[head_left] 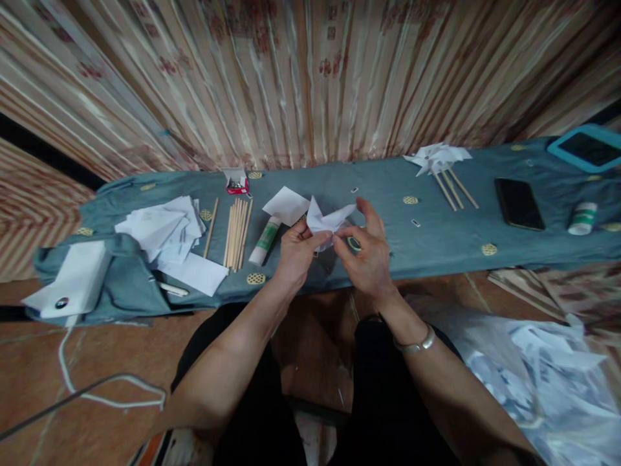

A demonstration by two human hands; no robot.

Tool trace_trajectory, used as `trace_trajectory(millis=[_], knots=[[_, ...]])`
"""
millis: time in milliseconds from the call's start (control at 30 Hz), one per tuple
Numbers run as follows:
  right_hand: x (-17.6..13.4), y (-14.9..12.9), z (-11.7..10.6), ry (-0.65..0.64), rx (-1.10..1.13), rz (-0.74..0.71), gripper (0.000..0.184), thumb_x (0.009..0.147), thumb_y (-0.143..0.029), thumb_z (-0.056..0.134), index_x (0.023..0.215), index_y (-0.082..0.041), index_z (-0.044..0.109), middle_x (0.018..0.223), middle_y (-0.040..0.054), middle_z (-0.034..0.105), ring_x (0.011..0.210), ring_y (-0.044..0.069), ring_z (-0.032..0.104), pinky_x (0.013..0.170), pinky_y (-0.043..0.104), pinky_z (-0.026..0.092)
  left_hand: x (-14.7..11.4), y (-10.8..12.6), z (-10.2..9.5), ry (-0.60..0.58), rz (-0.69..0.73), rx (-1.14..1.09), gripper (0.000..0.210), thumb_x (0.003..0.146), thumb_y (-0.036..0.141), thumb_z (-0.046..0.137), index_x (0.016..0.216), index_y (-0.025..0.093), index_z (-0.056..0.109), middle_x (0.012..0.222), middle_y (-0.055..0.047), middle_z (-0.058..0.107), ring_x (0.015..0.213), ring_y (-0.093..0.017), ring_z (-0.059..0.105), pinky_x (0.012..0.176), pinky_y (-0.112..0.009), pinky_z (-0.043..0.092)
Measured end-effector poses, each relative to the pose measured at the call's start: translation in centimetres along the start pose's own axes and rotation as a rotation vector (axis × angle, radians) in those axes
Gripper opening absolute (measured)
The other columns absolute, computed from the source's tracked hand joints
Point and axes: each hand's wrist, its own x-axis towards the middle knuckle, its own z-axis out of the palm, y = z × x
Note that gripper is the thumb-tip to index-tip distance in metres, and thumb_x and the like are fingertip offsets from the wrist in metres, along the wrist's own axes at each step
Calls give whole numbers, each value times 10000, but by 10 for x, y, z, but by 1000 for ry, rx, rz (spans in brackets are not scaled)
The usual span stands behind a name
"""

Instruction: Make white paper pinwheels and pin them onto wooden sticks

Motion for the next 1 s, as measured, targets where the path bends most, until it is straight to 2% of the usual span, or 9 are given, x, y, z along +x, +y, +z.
trace_trajectory(millis=[267, 567, 800, 900, 1000], knots=[[0, 0, 0, 0, -14, -4, 124, 840, -283, 590, 775, -199, 654, 1468, 101, 433, 1347, 281, 412, 1086, 495, 334, -1, 0, -1, 4, -4, 7, 349, 524, 205, 825, 850, 166, 707, 835, -25, 746, 807, -175, 680, 820, -321, 494], [0, -1, 0, 0, -16, -13, 109, 838, -271, 596, 781, -198, 653, 1456, 112, 444, 1335, 280, 427, 1080, 486, 345, 0, 1, -2, 7, 5, 13, 293, 545, 198, 808, 818, 153, 711, 844, -31, 753, 789, -171, 681, 799, -303, 500], [-2, -3, -5, 30, -10, -64, 89, 849, -259, 590, 834, -194, 650, 1439, 127, 457, 1335, 279, 434, 1080, 493, 348, 6, 5, -6, 45, -9, -18, 313, 508, 176, 817, 804, 153, 718, 775, -14, 743, 715, -146, 658, 762, -284, 492], [-1, -1, -11, 63, 31, -7, 130, 838, -295, 609, 914, -195, 641, 1429, 138, 467, 1324, 282, 446, 1081, 495, 346, 6, 7, -8, 50, -23, -41, 313, 495, 158, 820, 794, 152, 726, 771, -8, 743, 702, -132, 649, 762, -273, 487], [0, 7, -12, 76, 139, 158, 281, 789, -343, 657, 1025, -197, 622, 1376, 149, 520, 1260, 284, 505, 1014, 470, 417, 6, 8, -9, 35, -49, -40, 320, 492, 155, 822, 798, 152, 728, 778, -9, 743, 710, -130, 648, 766, -272, 487]])
